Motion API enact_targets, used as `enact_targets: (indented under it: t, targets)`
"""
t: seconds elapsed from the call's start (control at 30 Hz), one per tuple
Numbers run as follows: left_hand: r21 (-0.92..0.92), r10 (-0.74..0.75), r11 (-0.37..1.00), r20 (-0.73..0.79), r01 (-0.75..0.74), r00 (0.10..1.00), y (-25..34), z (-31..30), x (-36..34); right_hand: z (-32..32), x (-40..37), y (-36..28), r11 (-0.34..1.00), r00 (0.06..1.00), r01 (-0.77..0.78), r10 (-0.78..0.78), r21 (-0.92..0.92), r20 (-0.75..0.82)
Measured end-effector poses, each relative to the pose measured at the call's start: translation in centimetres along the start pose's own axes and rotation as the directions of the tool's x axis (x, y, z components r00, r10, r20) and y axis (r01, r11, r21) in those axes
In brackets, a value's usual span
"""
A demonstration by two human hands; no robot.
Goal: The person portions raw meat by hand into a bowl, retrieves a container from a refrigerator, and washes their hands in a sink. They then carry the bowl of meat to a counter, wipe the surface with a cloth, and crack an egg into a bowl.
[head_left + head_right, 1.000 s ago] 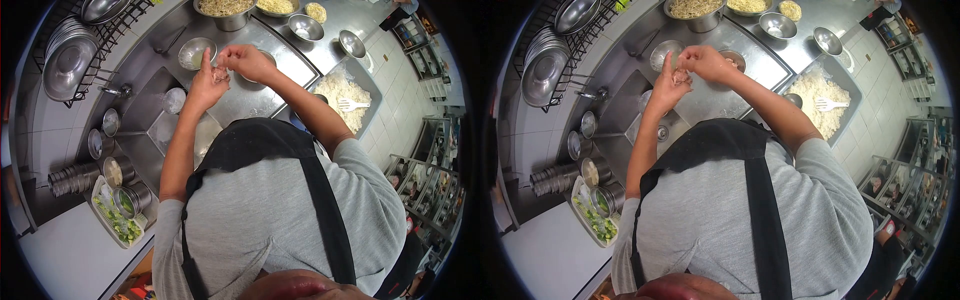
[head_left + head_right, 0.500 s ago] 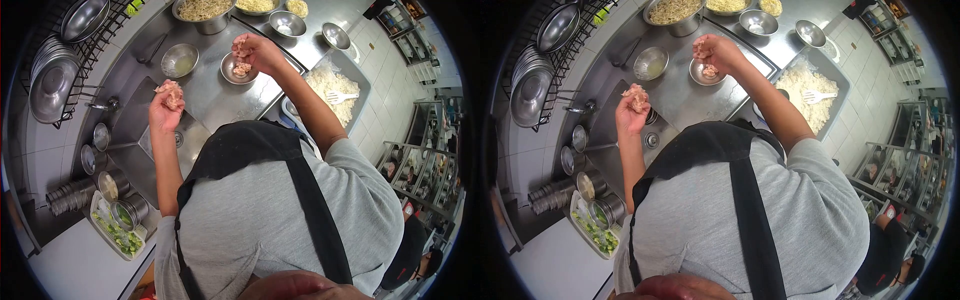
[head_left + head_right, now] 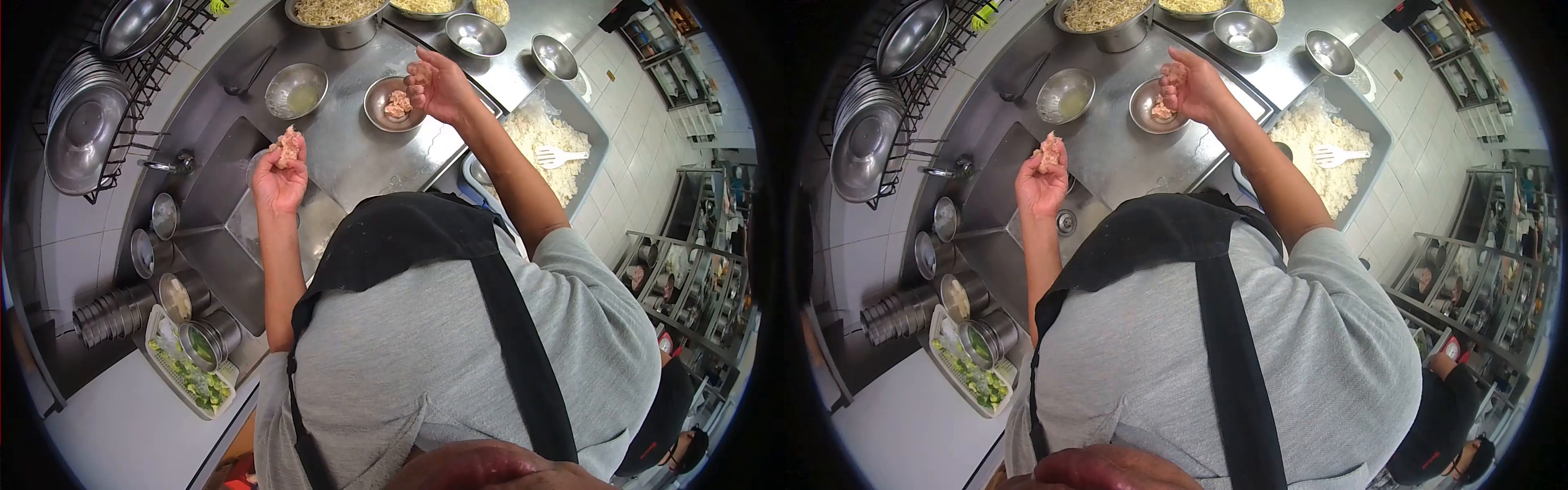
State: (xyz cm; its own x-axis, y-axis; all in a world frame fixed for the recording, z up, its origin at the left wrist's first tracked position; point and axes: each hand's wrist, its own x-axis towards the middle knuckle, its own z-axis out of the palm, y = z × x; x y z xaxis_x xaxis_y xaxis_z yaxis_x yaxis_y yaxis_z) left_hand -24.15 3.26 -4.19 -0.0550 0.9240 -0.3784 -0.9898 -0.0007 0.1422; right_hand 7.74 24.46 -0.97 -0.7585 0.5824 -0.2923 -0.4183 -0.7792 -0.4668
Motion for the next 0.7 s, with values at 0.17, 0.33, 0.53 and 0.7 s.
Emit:
enact_targets:
  t: [0.17, 0.33, 0.53, 0.7]
  targets:
    - [0.171, 0.119, 0.978, 0.003, -0.118, 0.993, -2.4, 3.3, -1.8, 0.0, 0.9, 1.5, 0.797, 0.914, 0.288, -0.394, -0.531, -0.095]
    - [0.343, 0.109, 0.928, 0.122, -0.144, 0.987, -1.6, 2.1, -1.4, -2.0, 1.9, 4.1, -0.264, 0.700, 0.173, -0.645, -0.949, 0.307]
    - [0.636, 0.149, 0.747, 0.124, -0.193, 0.981, -3.2, 5.3, -2.5, -0.5, 2.3, 5.9, -0.611, 0.923, 0.125, -0.218, -0.782, 0.318]
    - [0.772, 0.145, 0.595, 0.170, -0.223, 0.975, -4.2, 6.6, -1.8, 10.5, -0.6, 6.6, 0.148, 0.939, 0.334, -0.138, -0.931, 0.315]
